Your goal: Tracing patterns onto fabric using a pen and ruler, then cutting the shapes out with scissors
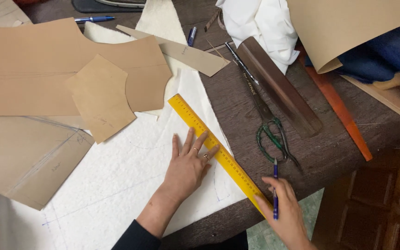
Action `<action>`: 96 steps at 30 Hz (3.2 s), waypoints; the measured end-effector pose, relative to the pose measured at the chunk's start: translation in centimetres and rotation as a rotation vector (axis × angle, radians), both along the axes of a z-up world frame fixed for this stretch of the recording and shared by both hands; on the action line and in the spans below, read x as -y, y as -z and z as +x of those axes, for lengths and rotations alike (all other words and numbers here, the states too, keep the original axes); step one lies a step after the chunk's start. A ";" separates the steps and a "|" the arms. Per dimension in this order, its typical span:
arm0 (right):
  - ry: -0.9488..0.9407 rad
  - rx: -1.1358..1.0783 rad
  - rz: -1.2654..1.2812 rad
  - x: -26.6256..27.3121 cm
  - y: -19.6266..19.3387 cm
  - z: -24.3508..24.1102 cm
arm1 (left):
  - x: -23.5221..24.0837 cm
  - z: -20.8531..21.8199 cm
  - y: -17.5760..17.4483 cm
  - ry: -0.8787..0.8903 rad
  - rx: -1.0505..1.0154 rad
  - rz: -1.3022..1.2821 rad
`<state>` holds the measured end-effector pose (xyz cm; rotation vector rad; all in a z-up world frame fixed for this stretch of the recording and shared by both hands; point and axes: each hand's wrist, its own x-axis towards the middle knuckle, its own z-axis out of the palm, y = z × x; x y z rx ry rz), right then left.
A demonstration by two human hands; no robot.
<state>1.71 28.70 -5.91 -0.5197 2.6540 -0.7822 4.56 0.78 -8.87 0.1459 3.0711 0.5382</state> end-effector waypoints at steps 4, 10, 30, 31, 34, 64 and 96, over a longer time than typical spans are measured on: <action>-0.088 -0.221 0.001 -1.2 2.0 2.0 | -0.3 1.0 -2.2 -0.131 -0.048 0.332; -0.081 -0.232 0.001 -0.4 2.9 2.5 | 0.4 2.9 -6.1 -0.301 0.027 0.736; -0.246 -0.204 -0.628 8.6 -1.0 -0.8 | 6.1 2.3 -15.4 -0.967 -0.467 1.541; -0.156 -0.178 -0.671 8.0 -0.7 -1.9 | 7.2 2.2 -17.6 -0.992 -0.489 1.455; -0.051 -0.149 -0.784 7.7 -1.6 -3.7 | 8.6 3.3 -18.5 -0.911 -0.219 1.168; 0.050 0.017 -0.813 7.9 6.0 -5.6 | -3.0 8.1 0.2 -0.516 0.199 0.226; -0.112 -0.117 -0.671 8.4 4.0 -6.0 | -1.8 7.7 0.5 -0.488 0.318 0.135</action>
